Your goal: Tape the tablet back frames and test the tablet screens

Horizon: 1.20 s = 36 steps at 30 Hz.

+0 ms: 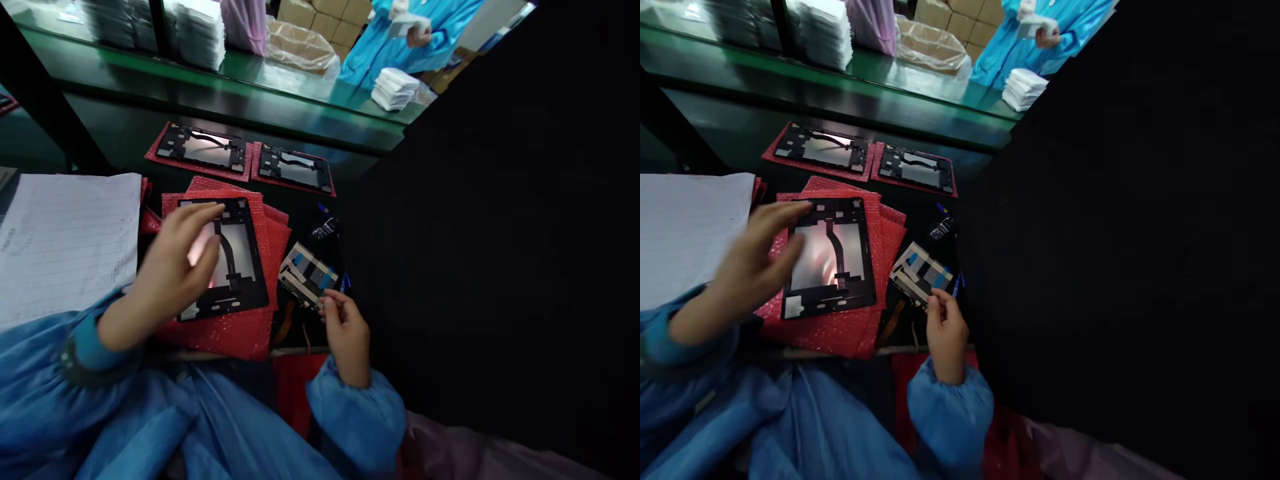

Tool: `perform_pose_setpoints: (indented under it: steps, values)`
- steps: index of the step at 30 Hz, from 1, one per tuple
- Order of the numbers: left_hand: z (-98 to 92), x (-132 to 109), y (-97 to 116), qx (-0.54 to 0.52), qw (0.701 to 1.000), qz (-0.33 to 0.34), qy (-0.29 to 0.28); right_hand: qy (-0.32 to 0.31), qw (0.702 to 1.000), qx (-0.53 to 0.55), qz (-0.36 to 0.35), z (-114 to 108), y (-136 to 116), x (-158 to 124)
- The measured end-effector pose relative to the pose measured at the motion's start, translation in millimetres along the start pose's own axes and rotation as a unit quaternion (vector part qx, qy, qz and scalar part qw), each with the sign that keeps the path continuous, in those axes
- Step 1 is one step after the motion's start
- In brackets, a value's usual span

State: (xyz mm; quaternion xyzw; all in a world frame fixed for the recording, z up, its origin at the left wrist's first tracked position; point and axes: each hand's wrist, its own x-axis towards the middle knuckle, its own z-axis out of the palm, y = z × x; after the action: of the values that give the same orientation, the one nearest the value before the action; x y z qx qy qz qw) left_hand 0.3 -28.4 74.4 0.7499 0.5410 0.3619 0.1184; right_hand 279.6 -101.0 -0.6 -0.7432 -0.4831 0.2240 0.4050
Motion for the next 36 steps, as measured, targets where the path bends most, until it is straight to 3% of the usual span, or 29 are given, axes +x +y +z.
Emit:
perform_pose_setpoints:
  steps: [2, 4, 6, 9, 12, 15, 17, 19, 22, 24, 29, 36]
  values:
    - [31.5, 5, -10, 0.087, 0.991, -0.044, -0.089, -0.019, 0.995, -0.087, -0.041, -5, -1, -5]
    - [64.4, 7, -19, 0.159, 0.974, -0.064, -0.147, -0.076, 0.985, -0.142, -0.064, -6, -1, -12]
    - [89.4, 7, -24, 0.197, 0.965, -0.065, -0.160, -0.155, 0.972, -0.160, -0.075, -3, 2, -21]
    - [105.4, 4, -27, 0.195, 0.968, -0.044, -0.149, -0.234, 0.950, -0.158, -0.132, 10, 7, -32]
    - [105.1, 0, -30, 0.094, 0.989, -0.015, -0.116, -0.223, 0.938, -0.165, -0.208, 25, 7, -33]
    - [102.0, -4, -32, 0.009, 0.996, 0.000, -0.093, -0.133, 0.946, -0.148, -0.255, 34, 1, -21]
    - [101.0, -7, -30, -0.012, 0.996, 0.003, -0.085, -0.062, 0.959, -0.093, -0.261, 36, -5, -9]
    - [100.3, -9, -25, -0.042, 0.996, 0.007, -0.077, -0.039, 0.974, 0.004, -0.222, 39, -12, 2]
    - [98.2, -9, -18, -0.100, 0.992, 0.016, -0.078, -0.090, 0.980, 0.146, -0.103, 47, -24, 13]
    - [96.0, -8, -16, -0.139, 0.987, 0.014, -0.083, -0.121, 0.974, 0.178, -0.071, 55, -33, 16]
    - [91.9, -5, -21, -0.204, 0.975, -0.033, -0.086, -0.163, 0.964, 0.188, -0.094, 74, -41, 16]
    - [97.4, -9, -25, -0.290, 0.944, -0.104, -0.121, -0.165, 0.975, 0.110, -0.104, 76, -30, 13]
